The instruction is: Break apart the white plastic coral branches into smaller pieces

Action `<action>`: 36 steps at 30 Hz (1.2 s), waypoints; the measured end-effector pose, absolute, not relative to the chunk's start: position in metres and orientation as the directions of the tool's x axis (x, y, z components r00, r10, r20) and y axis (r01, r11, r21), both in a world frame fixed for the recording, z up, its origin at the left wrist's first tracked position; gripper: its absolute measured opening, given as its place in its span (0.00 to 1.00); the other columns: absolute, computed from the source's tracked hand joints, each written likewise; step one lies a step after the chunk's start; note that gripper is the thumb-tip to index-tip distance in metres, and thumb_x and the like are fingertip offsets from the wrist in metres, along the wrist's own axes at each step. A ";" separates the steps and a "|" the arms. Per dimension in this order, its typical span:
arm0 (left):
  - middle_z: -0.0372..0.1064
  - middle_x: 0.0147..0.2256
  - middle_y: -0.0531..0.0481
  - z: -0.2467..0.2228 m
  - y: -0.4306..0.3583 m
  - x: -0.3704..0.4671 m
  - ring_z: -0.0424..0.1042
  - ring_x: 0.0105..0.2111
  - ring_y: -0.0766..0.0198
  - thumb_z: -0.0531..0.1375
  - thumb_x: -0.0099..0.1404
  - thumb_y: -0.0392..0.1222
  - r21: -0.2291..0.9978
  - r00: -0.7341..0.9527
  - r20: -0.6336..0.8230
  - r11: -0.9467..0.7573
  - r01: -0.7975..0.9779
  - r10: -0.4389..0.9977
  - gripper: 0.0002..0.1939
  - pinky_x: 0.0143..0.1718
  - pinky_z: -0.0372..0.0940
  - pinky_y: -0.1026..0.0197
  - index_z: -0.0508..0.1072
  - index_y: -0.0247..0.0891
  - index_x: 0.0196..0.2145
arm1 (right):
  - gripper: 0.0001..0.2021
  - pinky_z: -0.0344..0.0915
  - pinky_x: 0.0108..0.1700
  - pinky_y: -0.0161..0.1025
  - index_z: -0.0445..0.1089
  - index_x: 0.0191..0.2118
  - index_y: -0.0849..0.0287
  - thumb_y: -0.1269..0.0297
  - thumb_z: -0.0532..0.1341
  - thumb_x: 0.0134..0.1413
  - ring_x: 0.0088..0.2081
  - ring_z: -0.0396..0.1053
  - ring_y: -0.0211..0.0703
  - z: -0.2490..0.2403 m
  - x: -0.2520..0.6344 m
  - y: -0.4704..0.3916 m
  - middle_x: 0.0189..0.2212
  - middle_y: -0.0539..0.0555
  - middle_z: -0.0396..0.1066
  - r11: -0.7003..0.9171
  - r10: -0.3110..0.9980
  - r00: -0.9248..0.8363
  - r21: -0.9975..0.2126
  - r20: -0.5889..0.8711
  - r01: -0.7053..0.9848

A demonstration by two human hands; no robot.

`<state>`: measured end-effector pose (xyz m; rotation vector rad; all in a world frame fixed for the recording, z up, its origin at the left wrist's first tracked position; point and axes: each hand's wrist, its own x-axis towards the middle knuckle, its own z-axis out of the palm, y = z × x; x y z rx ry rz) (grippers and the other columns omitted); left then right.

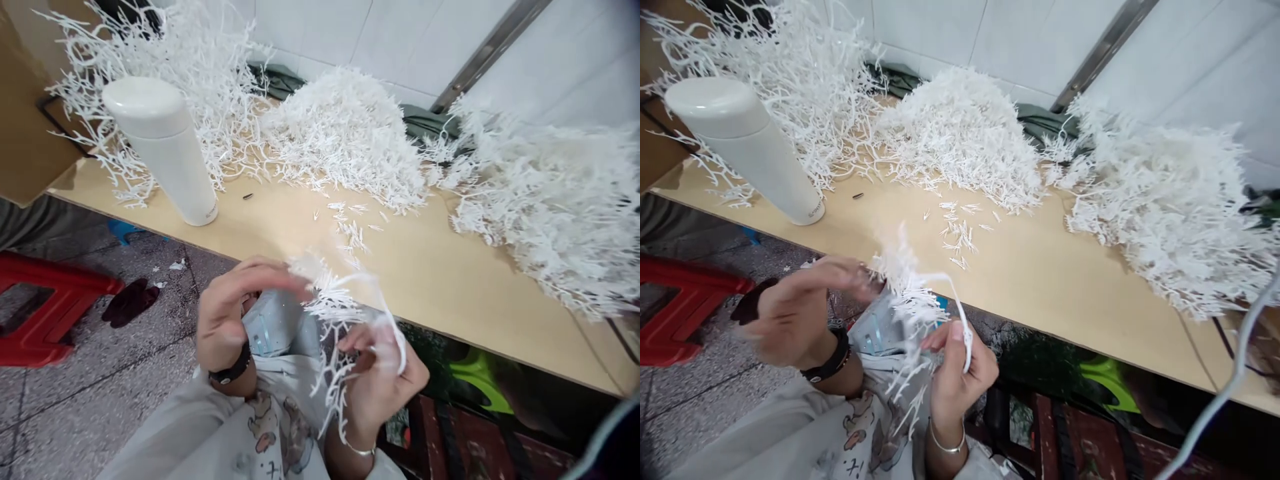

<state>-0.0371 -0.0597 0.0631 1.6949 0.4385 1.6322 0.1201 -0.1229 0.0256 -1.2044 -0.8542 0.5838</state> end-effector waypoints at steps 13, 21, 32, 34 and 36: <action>0.55 0.63 0.45 0.039 -0.033 0.004 0.59 0.61 0.53 0.65 0.58 0.51 0.900 0.188 0.344 -0.266 -0.345 0.920 0.38 0.58 0.59 0.54 0.56 0.48 0.63 | 0.23 0.57 0.21 0.32 0.56 0.15 0.58 0.57 0.50 0.61 0.14 0.58 0.33 0.071 0.112 -0.090 0.09 0.49 0.62 0.379 0.891 0.429 -0.762 0.148 -0.525; 0.77 0.30 0.49 0.044 -0.039 0.011 0.74 0.29 0.65 0.65 0.58 0.47 0.876 0.128 0.159 -0.081 -0.475 0.979 0.11 0.33 0.68 0.65 0.79 0.36 0.33 | 0.28 0.57 0.20 0.31 0.64 0.17 0.59 0.47 0.48 0.62 0.15 0.61 0.33 0.059 0.114 -0.094 0.11 0.51 0.66 0.211 0.973 0.202 -0.787 0.112 -0.579; 0.68 0.21 0.50 0.051 -0.065 -0.017 0.67 0.19 0.68 0.67 0.54 0.45 0.829 0.474 0.239 0.076 -0.555 0.847 0.11 0.20 0.63 0.66 0.74 0.34 0.29 | 0.15 0.58 0.19 0.31 0.63 0.48 0.54 0.55 0.48 0.63 0.16 0.62 0.34 0.064 0.108 -0.104 0.20 0.48 0.71 0.162 0.971 0.228 -0.888 0.066 -0.431; 0.69 0.23 0.50 0.053 -0.070 -0.017 0.68 0.21 0.69 0.68 0.54 0.43 0.824 0.462 0.248 0.066 -0.563 0.851 0.10 0.22 0.64 0.67 0.73 0.35 0.27 | 0.21 0.68 0.32 0.37 0.57 0.56 0.52 0.60 0.57 0.58 0.31 0.72 0.39 0.064 0.100 -0.102 0.38 0.54 0.74 0.275 0.883 0.432 -0.949 0.185 -0.156; 0.72 0.26 0.50 0.056 -0.073 -0.014 0.70 0.24 0.68 0.68 0.54 0.43 0.832 0.347 0.188 0.039 -0.553 0.919 0.10 0.26 0.67 0.67 0.74 0.35 0.29 | 0.31 0.67 0.47 0.47 0.52 0.60 0.51 0.67 0.63 0.51 0.50 0.68 0.48 0.064 0.095 -0.101 0.55 0.59 0.64 0.397 0.728 0.540 -0.902 0.423 0.171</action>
